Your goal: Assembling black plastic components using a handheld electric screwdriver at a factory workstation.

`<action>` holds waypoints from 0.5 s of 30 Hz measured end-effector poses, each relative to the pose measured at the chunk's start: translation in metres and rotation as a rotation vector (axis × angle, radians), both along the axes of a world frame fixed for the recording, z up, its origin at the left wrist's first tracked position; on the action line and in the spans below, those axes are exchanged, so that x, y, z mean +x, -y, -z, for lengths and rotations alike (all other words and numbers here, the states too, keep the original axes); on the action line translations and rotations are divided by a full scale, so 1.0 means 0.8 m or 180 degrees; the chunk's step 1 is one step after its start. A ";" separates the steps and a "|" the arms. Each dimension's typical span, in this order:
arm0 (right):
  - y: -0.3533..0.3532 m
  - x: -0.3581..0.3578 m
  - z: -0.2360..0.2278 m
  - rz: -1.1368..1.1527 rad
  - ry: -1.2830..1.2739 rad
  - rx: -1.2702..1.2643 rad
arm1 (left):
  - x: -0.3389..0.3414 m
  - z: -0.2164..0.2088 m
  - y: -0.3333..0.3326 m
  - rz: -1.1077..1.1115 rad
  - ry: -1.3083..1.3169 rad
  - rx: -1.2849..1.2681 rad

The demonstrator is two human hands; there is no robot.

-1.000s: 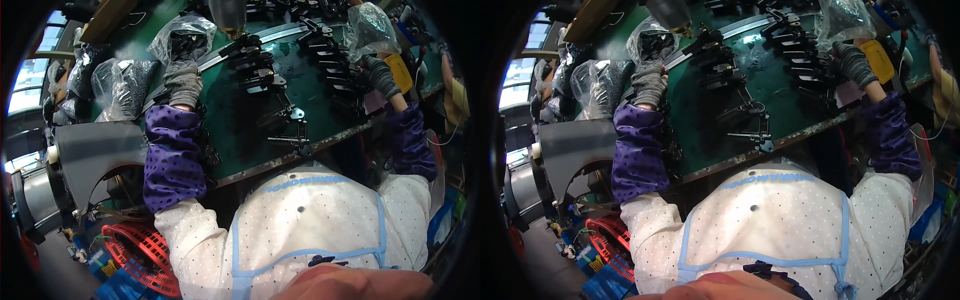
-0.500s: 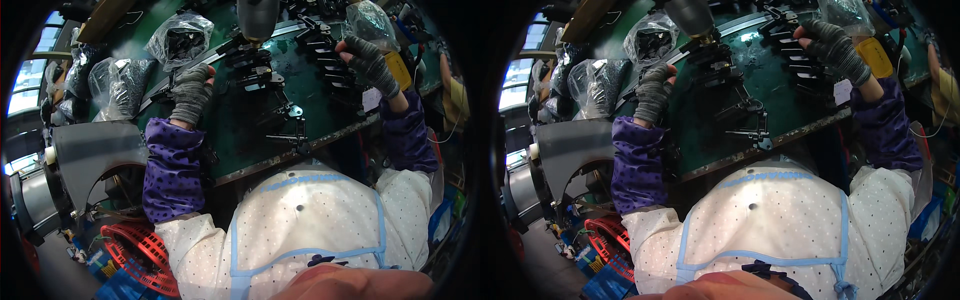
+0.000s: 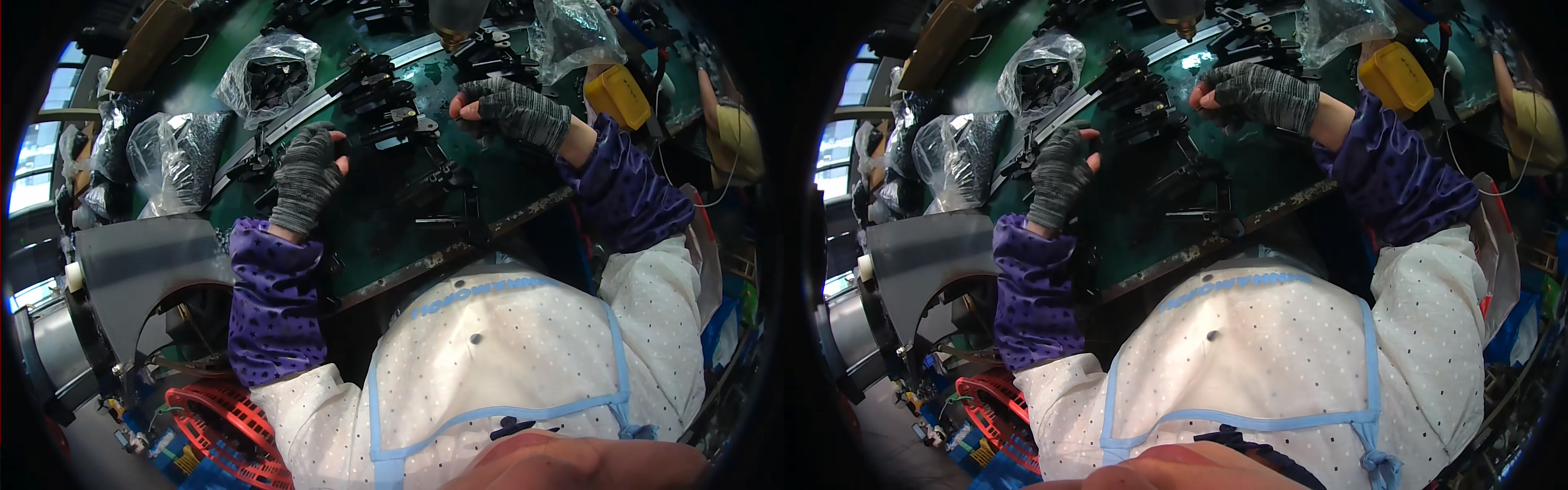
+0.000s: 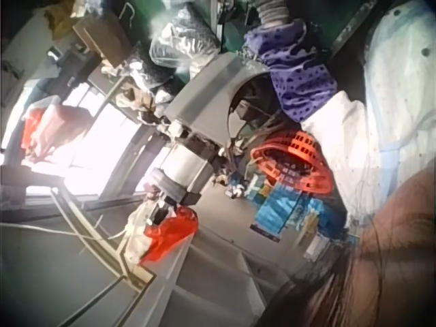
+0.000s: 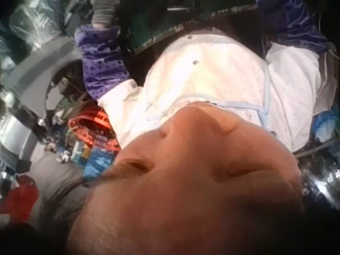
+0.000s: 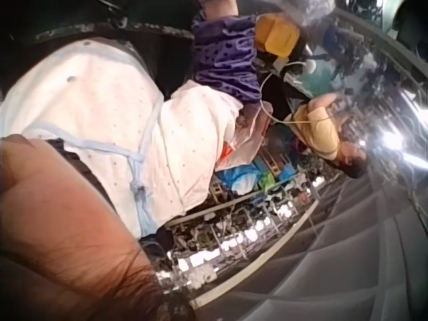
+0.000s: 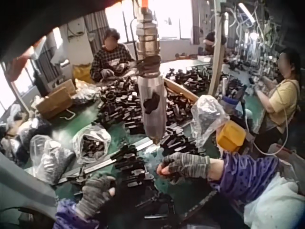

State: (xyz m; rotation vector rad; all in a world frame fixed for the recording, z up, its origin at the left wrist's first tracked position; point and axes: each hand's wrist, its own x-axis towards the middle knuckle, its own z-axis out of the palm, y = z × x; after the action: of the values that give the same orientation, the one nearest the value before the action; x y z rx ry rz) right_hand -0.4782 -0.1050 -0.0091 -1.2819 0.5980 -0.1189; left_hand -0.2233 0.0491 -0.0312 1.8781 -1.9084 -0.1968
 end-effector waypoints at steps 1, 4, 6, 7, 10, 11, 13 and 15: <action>-0.003 0.000 -0.002 -0.0144 -0.0114 -0.0082 | -0.015 -0.010 -0.006 -0.0010 -0.0002 0.0007; -0.014 -0.005 -0.003 -0.0347 -0.0255 -0.0230 | -0.084 -0.017 -0.009 0.0396 -0.1322 -0.0302; -0.020 -0.004 -0.003 -0.0496 -0.0237 -0.0370 | -0.118 -0.010 -0.010 0.0325 -0.1032 -0.0493; -0.022 0.000 0.000 -0.0525 -0.0229 -0.0366 | -0.125 -0.006 -0.013 0.0295 -0.1025 -0.0492; -0.028 0.011 0.001 -0.0727 -0.0225 -0.0413 | -0.131 0.006 -0.016 0.0059 -0.0785 -0.0636; -0.028 0.010 0.007 -0.0694 -0.0234 -0.0414 | -0.133 0.011 -0.015 0.0092 -0.0795 -0.0635; -0.025 0.008 0.022 -0.0785 -0.0118 -0.0481 | -0.135 0.019 -0.013 0.0128 -0.0772 -0.0755; -0.022 0.007 0.021 -0.0871 -0.0286 -0.0544 | -0.138 0.020 -0.013 0.0120 -0.0843 -0.0711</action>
State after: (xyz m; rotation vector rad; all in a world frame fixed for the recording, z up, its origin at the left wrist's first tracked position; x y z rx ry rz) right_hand -0.4727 -0.0871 -0.0258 -1.5289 0.4910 0.1171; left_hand -0.3338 0.0592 -0.0472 1.5855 -1.7110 -0.2223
